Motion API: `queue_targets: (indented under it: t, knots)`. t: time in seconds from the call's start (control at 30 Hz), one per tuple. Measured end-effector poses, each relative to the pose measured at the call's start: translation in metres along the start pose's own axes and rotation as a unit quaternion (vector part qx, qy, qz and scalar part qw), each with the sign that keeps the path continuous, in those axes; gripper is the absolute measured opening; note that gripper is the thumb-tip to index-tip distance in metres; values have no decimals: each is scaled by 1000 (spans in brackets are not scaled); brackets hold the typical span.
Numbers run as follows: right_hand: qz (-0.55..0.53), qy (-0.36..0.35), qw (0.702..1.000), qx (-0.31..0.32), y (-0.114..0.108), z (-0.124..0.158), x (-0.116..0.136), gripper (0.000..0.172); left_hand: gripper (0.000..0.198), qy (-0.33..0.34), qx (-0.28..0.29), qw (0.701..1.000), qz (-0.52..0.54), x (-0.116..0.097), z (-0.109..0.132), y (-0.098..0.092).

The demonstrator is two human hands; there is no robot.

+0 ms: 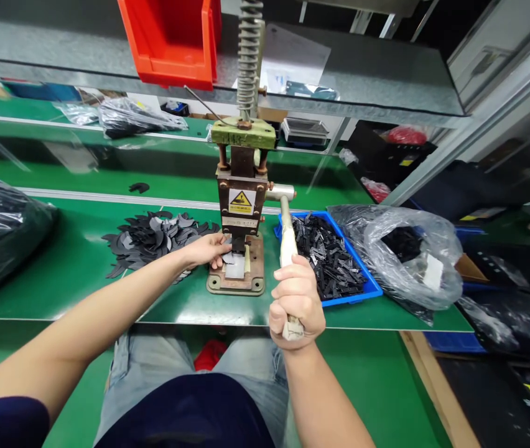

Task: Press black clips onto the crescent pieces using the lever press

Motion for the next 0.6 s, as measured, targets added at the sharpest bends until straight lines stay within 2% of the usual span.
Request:
queue_targets:
  t: [0.2, 0.3, 0.4, 0.6]
  knots:
    - [9, 19, 1000, -18, 2, 0, 0, 27, 23, -34, 17, 998, -48, -7, -6, -2]
    - [9, 3, 998, -62, 5, -2, 0, 31, 21, -42, 15, 997, -57, -8, -6, -2]
    - [12, -13, 995, -98, 6, -2, -1, 37, 25, -13, 37, 998, -45, -8, -6, -2]
    - [0, -27, 997, -74, 4, 2, -4, 39, 37, 35, 105, 994, -17, 1, -18, -9]
Point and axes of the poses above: each hand's wrist, its own z-axis away from the middle knuckle, its own y-axis out of the palm, x = y × z, the point moved 6 cm from there along -z, towards the middle knuckle, and after that the axes turned 8 degrees about -y, right-handed, at the moved point
